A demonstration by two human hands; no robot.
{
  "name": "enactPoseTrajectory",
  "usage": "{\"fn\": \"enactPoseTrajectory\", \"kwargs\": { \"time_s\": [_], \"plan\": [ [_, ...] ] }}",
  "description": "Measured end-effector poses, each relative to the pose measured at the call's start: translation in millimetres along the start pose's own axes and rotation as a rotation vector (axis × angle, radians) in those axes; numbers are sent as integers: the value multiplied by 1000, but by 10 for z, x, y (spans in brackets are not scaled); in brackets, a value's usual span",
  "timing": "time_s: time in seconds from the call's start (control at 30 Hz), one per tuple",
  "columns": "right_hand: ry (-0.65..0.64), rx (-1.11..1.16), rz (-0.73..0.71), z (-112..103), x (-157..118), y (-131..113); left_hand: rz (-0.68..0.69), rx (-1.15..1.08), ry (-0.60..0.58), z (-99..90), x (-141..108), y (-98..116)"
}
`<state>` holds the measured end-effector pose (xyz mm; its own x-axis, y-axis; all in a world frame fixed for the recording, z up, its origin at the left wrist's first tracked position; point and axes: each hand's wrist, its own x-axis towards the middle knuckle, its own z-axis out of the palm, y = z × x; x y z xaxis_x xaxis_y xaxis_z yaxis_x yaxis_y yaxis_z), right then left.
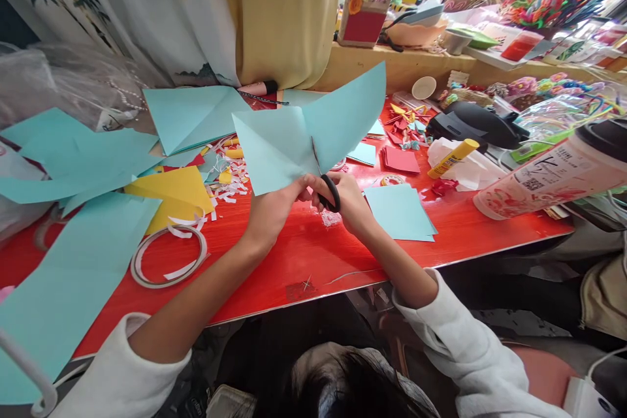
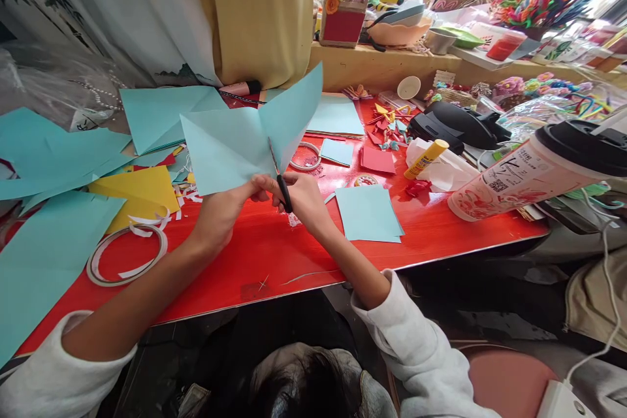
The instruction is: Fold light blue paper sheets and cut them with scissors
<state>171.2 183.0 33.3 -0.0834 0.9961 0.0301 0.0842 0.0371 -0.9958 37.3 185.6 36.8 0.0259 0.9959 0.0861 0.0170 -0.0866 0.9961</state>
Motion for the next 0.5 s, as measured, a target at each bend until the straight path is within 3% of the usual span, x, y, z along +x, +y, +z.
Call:
{"fn": "enactPoseTrajectory", "kwargs": {
  "time_s": [0.37, 0.5],
  "plan": [
    [29, -165, -21, -30, 8, 11, -28, -47, -49, 10, 19, -56],
    [32, -129, 11, -76, 25, -21, -75, -106, -157, -68, 139, -13]
  ]
}}
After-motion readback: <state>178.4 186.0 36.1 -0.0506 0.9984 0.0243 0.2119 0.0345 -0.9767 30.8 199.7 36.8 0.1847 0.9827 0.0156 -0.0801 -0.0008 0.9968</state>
